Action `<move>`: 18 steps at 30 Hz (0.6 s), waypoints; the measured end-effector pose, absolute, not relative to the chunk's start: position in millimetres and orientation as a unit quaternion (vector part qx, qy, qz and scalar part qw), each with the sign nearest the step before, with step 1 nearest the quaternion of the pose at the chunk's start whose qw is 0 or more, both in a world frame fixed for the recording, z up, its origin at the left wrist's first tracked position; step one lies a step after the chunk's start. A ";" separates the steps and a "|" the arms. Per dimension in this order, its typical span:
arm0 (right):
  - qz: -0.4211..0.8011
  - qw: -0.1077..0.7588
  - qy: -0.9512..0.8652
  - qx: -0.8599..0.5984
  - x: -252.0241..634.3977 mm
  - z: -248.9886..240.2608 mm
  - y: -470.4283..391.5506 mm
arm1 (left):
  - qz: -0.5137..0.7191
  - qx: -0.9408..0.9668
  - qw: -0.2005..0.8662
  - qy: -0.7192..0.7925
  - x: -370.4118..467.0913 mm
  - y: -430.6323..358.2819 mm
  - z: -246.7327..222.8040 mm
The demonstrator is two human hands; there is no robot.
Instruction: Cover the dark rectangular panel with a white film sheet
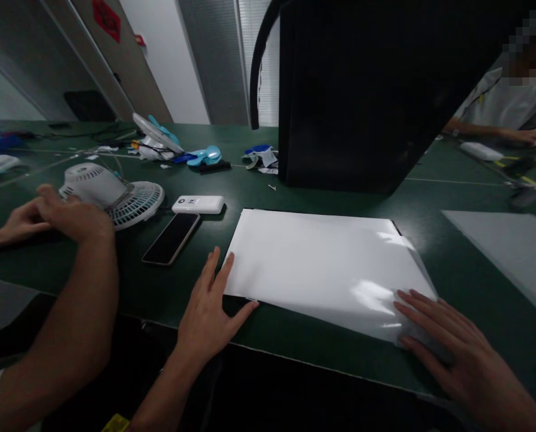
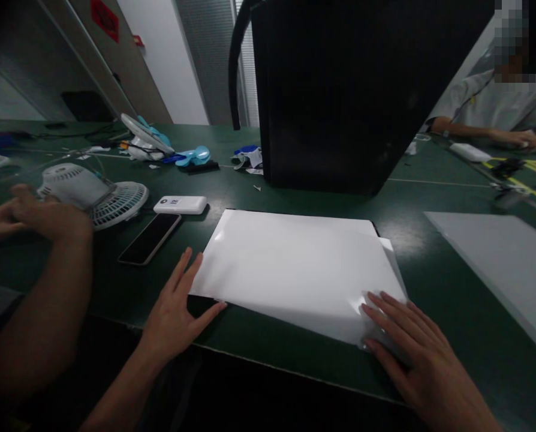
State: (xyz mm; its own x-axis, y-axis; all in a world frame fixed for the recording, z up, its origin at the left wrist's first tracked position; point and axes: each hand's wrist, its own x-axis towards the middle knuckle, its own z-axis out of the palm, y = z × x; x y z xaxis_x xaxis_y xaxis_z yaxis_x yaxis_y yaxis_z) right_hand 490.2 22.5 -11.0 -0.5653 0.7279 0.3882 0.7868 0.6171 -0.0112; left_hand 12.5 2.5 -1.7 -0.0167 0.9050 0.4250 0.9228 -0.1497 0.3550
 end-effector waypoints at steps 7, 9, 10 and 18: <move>-0.055 0.217 -0.820 -0.528 495.5 -18.7 22.0 | -0.293 -0.727 0.018 -0.621 12.3 4.5 -0.6; -0.056 0.233 -0.798 -0.553 496.1 -21.1 19.9 | -0.305 -0.722 0.028 -0.621 13.4 4.4 -0.6; -0.058 0.237 -0.794 -0.557 496.3 -21.9 19.1 | -0.310 -0.719 0.031 -0.621 14.0 4.3 -0.5; -0.059 0.165 -0.822 -0.542 494.2 -22.5 22.8 | -0.327 -0.712 0.036 -0.620 14.6 2.9 -1.1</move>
